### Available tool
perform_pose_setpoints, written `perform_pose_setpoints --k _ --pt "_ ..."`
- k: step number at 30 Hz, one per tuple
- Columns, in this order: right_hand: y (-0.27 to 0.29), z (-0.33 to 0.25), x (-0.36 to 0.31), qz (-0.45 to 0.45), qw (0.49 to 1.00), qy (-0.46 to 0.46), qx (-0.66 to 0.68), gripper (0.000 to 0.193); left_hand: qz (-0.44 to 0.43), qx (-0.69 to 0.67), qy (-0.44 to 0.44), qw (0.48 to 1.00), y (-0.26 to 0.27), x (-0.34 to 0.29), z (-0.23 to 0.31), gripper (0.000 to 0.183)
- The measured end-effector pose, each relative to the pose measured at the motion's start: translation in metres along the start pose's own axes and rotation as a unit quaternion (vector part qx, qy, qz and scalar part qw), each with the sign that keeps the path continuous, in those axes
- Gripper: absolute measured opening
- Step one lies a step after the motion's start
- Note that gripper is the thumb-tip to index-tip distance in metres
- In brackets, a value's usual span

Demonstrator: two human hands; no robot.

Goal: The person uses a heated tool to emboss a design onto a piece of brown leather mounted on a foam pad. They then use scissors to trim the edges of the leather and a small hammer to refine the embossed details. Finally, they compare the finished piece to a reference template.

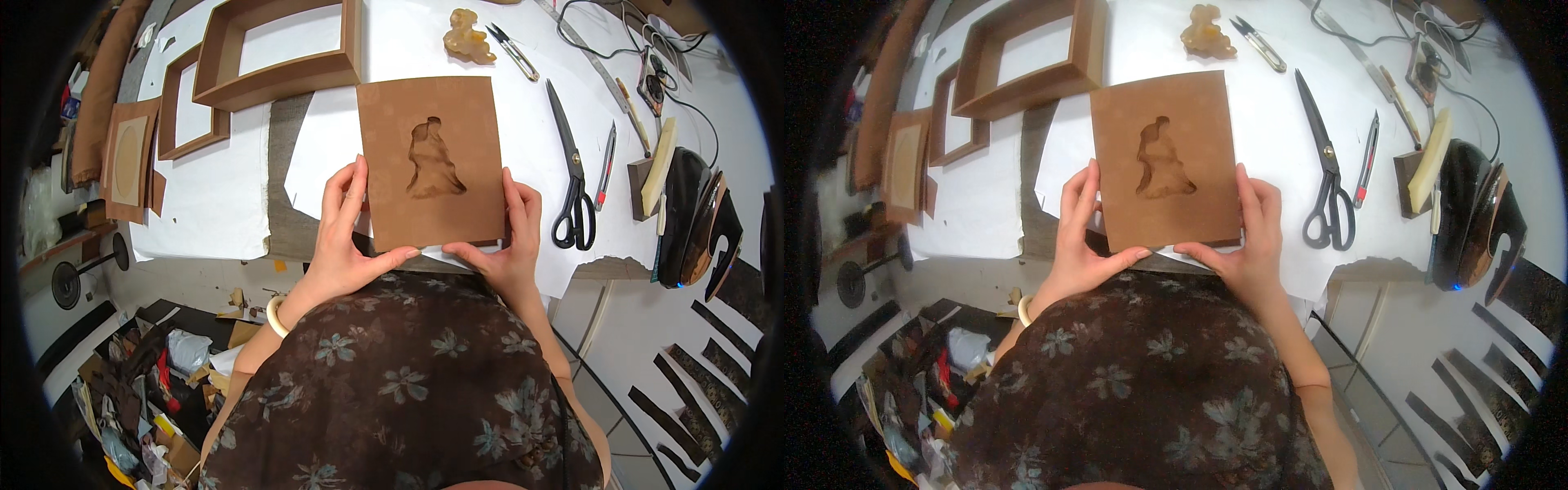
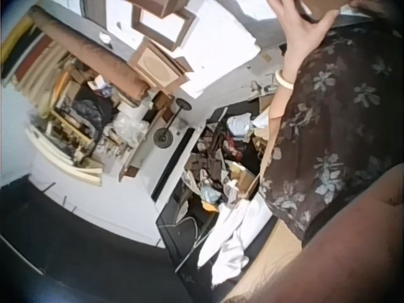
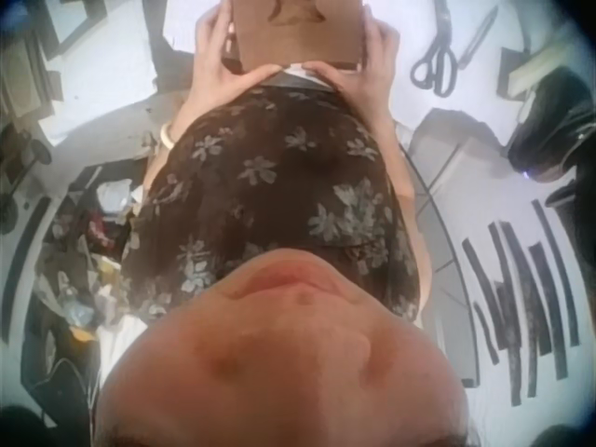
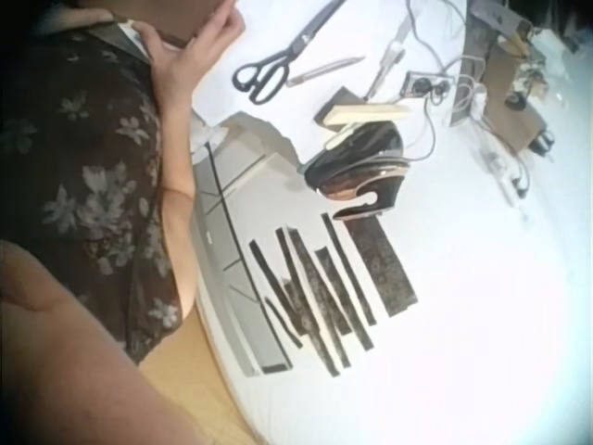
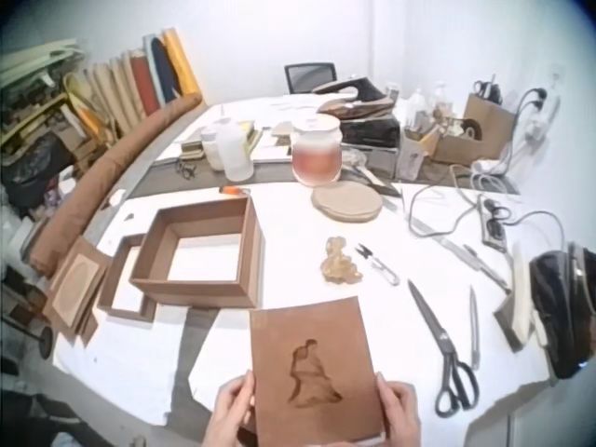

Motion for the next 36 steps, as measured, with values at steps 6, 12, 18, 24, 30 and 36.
perform_pose_setpoints --k 6,12,18,24,30,36 --pt "0.001 -0.002 0.000 -0.019 1.000 0.004 -0.013 0.130 0.019 0.031 0.016 0.999 0.006 0.001 0.010 0.122" --pt "0.039 -0.048 0.030 0.034 0.989 0.085 -0.118 0.065 0.029 0.161 -0.127 0.978 0.023 0.018 0.050 0.087" --pt "-0.015 -0.080 0.090 -0.126 0.952 0.203 -0.189 0.027 -0.023 0.144 -0.105 0.984 0.006 0.021 0.043 0.070" --pt "-0.031 -0.074 0.099 -0.131 0.935 0.227 -0.241 0.029 -0.021 0.146 -0.112 0.983 0.006 0.020 0.042 0.066" --pt "-0.033 -0.073 0.096 -0.137 0.927 0.225 -0.267 0.024 -0.025 0.139 -0.109 0.984 0.006 0.021 0.042 0.067" --pt "-0.028 -0.084 0.082 -0.121 0.935 0.160 -0.293 0.038 -0.031 0.149 -0.106 0.983 0.007 0.021 0.042 0.067"
Point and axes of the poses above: each hand's wrist, its own x-axis towards the middle knuckle, its own y-axis out of the back of the hand, z = x × y, the point moved 8 cm from there along x, towards the middle knuckle, and after that the axes turned 3 degrees about y, right-handed, at the moved point
